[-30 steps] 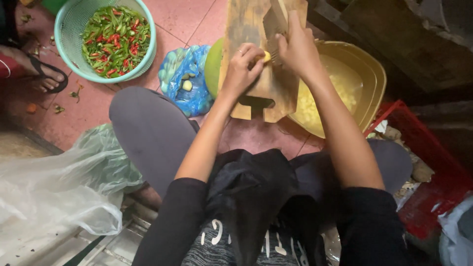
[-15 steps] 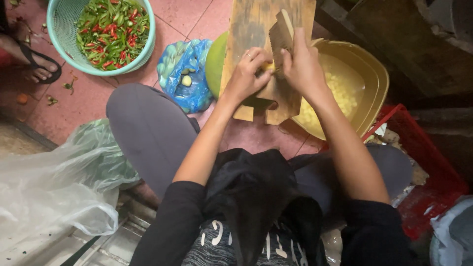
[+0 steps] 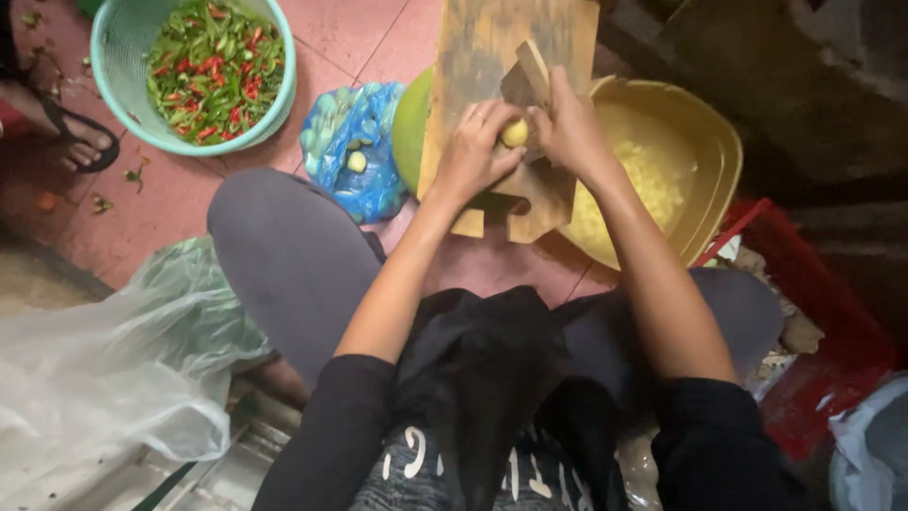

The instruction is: Slicing potatoes using a wavy-edge vegetable slicer on a wooden board while sitting on the floor.

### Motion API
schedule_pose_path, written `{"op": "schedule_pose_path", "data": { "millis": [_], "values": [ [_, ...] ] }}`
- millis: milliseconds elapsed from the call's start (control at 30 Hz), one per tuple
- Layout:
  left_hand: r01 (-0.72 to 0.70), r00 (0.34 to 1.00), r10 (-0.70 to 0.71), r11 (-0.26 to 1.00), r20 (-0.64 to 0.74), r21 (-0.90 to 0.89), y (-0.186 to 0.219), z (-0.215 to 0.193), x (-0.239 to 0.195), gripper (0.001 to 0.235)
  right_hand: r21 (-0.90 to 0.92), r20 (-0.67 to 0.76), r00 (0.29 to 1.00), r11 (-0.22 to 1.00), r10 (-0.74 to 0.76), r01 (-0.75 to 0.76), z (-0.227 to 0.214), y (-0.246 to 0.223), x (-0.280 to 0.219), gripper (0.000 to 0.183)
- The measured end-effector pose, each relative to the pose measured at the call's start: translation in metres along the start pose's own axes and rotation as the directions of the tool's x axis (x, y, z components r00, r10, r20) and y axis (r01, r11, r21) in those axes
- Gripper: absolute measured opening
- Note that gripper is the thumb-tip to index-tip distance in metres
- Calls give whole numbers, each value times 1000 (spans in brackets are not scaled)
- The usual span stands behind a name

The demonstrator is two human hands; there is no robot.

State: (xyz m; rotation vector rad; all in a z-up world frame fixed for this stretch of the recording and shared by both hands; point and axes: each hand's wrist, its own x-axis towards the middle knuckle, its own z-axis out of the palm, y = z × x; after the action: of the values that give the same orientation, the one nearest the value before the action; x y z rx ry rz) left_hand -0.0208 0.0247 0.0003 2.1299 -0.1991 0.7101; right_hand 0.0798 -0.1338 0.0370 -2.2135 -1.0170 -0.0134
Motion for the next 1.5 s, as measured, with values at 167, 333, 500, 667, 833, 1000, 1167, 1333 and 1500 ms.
{"op": "schedule_pose_path", "data": {
  "millis": [167,333,500,667,833,1000,1167,1333,1500],
  "values": [
    [80,996,-81,995,25,54,-19,9,-7,42,56,116,976,980,186,-193,-10,-2,-1,32],
    [-93,996,93,995,6,29,-10,-9,0,50,59,16,1000,998,9,-10,-20,-20,7,34],
    [198,978,-201,979,-62,-55,-22,3,-14,32,-62,138,990,997,43,-34,-29,-36,19,32],
    [137,988,-144,983,-50,-122,-19,0,-12,21,-131,193,980,989,-45,71,-25,-36,25,31],
    [142,988,-148,982,-46,-122,-17,-2,-13,17,-210,291,955,978,57,6,-2,-31,23,27],
    [145,987,-151,984,-51,-101,-25,3,-16,18,-211,177,984,976,-12,50,3,-20,19,22],
    [165,986,-162,973,32,-163,-23,-6,-1,37,24,7,983,983,-181,181,-40,-7,7,34],
    [-132,979,125,991,158,35,-25,-10,7,53,186,-95,996,982,-5,22,-68,-28,-9,32],
    [283,952,-292,954,90,94,-11,-4,-14,40,192,-155,988,981,22,9,-46,-22,-20,30]
  ]
}}
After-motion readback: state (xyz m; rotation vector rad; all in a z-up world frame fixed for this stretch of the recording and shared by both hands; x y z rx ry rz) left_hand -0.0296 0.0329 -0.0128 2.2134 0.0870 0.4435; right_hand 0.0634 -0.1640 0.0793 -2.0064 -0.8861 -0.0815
